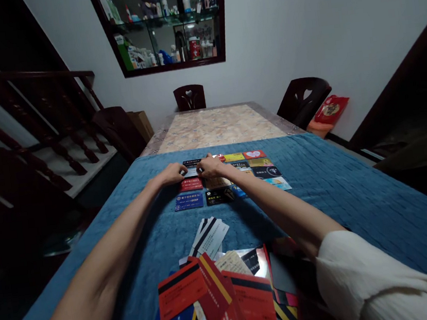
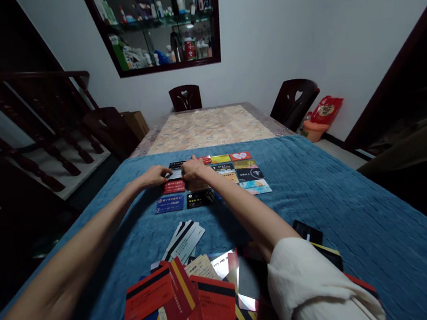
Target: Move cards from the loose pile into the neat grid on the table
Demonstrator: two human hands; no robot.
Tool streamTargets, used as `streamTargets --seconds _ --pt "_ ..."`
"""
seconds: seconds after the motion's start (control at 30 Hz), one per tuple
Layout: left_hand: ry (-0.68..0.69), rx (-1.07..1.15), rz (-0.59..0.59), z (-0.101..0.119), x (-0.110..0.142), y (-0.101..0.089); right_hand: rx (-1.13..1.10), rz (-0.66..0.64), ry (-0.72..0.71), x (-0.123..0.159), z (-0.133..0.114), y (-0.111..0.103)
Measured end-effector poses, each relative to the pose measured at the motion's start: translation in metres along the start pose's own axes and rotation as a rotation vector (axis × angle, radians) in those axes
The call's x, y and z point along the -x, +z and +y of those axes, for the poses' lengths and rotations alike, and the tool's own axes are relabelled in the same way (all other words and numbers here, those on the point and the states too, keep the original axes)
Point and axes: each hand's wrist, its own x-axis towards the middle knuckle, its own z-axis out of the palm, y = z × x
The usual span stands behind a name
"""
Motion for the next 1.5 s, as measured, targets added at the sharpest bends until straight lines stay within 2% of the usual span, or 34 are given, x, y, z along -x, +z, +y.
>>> streamTargets --seconds 0.23,0.97,1.23,1.5 --pt "0.003 -0.023 0.000 0.001 -0.002 0.004 0.009 0.015 -0.020 -0.003 0.003 0.005" --pt "-0.077 -0.025 0.068 0.001 -0.005 0.018 0.032 0.043 0.009 0.013 -0.004 -0.002" --pt "-0.085 -0.006 0.177 0.004 0.003 0.020 0.030 0.133 -0.025 0.024 0.000 -0.003" --pt "-0.087 0.014 0.327 0.014 0.015 0.022 0.002 0.258 -0.014 0.055 0.019 -0.009"
